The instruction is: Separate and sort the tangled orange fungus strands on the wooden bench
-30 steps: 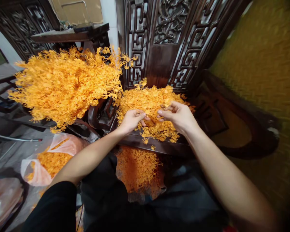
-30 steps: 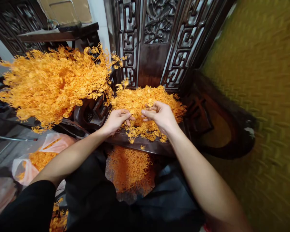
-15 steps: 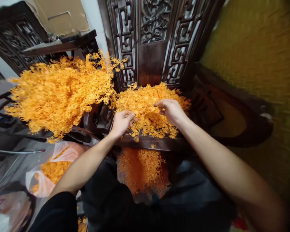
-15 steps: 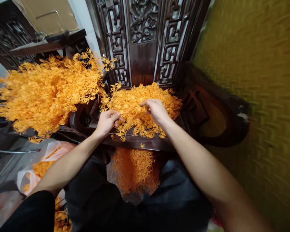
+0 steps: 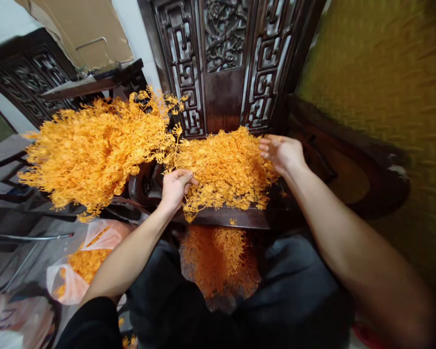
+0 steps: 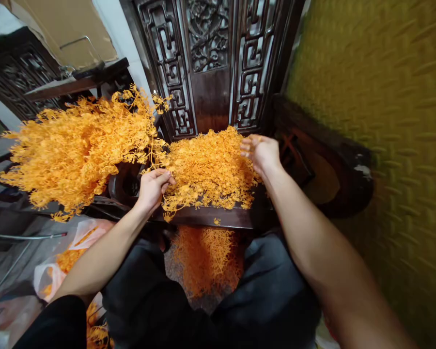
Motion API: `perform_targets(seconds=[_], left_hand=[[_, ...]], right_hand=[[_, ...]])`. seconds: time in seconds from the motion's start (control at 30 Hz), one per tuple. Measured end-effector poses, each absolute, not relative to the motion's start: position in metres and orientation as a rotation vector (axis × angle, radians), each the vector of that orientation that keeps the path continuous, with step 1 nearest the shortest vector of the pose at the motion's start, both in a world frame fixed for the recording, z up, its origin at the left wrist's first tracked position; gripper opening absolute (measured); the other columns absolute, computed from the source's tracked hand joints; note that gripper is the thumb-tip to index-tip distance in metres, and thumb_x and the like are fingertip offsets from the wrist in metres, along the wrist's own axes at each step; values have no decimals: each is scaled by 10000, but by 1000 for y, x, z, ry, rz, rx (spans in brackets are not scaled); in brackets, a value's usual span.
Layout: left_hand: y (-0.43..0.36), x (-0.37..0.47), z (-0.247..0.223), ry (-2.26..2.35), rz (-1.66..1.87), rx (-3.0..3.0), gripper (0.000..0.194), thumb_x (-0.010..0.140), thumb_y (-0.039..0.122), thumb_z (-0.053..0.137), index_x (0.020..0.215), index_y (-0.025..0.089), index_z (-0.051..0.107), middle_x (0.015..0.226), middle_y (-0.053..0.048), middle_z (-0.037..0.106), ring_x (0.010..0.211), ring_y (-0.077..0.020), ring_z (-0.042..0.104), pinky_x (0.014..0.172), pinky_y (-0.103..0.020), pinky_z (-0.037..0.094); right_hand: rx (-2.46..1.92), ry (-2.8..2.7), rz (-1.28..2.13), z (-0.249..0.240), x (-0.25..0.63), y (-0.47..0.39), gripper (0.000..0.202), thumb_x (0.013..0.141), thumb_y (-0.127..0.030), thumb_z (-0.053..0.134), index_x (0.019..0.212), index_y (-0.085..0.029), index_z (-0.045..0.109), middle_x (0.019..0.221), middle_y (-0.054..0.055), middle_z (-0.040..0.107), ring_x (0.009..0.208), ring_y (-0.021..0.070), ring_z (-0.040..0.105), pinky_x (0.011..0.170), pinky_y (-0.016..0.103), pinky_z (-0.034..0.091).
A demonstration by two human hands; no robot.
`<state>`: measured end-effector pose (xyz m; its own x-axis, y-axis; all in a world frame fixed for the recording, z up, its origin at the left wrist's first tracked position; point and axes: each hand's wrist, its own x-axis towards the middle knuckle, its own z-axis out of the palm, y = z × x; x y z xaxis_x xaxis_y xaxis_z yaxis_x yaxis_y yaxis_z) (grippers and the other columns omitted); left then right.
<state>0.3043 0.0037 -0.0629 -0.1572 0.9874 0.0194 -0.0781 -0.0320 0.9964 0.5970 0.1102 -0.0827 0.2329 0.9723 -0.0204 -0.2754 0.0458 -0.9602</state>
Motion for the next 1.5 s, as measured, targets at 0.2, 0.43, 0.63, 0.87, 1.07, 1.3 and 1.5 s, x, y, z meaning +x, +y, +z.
perform_targets(seconds=[0.2,0.43,0.63,0.87,1.07,1.3,1.5], left_hand=[[-1,309,-71,1202,1234,1193,264,767,365,777,798,146,634,643,-32,740,367,-34,378,408,-200,250],[-6,323,-71,1198,1116,1242,261,761,374,775,756,142,654,629,-47,741,367,-41,376,383,-212,212],[-9,307,-61,1195,1058,1229,248,727,351,793,740,145,656,568,-45,717,343,-42,338,367,-217,154],[-11,301,-56,1132,836,1296,252,726,357,792,724,149,649,602,-65,739,335,-41,349,372,-218,149],[-11,304,-55,1196,871,1226,225,686,319,790,695,154,638,536,-56,700,351,-50,364,390,-215,158],[-14,299,-51,1208,829,1203,230,669,323,781,695,146,636,521,-60,686,341,-47,341,387,-222,134],[-16,305,-53,1166,657,1274,278,713,370,788,776,142,644,576,-33,712,364,-40,338,401,-214,166]], right_hand=[[-1093,-996,1508,-72,558,76,377,836,-586,677,860,-212,631,657,-5,470,541,115,370,463,251,315],[-1195,-1067,1119,-79,540,93,526,788,-651,786,693,-220,500,593,-34,386,544,105,345,490,252,305],[-1219,-676,1189,-77,597,124,196,936,-284,600,784,-197,513,668,2,546,557,84,476,496,214,368],[-1150,-1308,1685,-79,555,81,243,810,-406,803,840,-199,679,609,0,543,454,73,336,396,231,145],[-1251,-1511,1325,-72,561,84,357,814,-472,854,714,-189,660,539,-18,467,487,82,325,482,278,209],[-1256,-1318,1172,-71,592,89,199,981,-311,677,857,-156,657,741,44,640,594,98,513,512,276,312],[-1001,-2157,1369,-56,553,46,350,827,-517,797,764,-181,726,654,-2,621,584,109,475,554,279,325]])
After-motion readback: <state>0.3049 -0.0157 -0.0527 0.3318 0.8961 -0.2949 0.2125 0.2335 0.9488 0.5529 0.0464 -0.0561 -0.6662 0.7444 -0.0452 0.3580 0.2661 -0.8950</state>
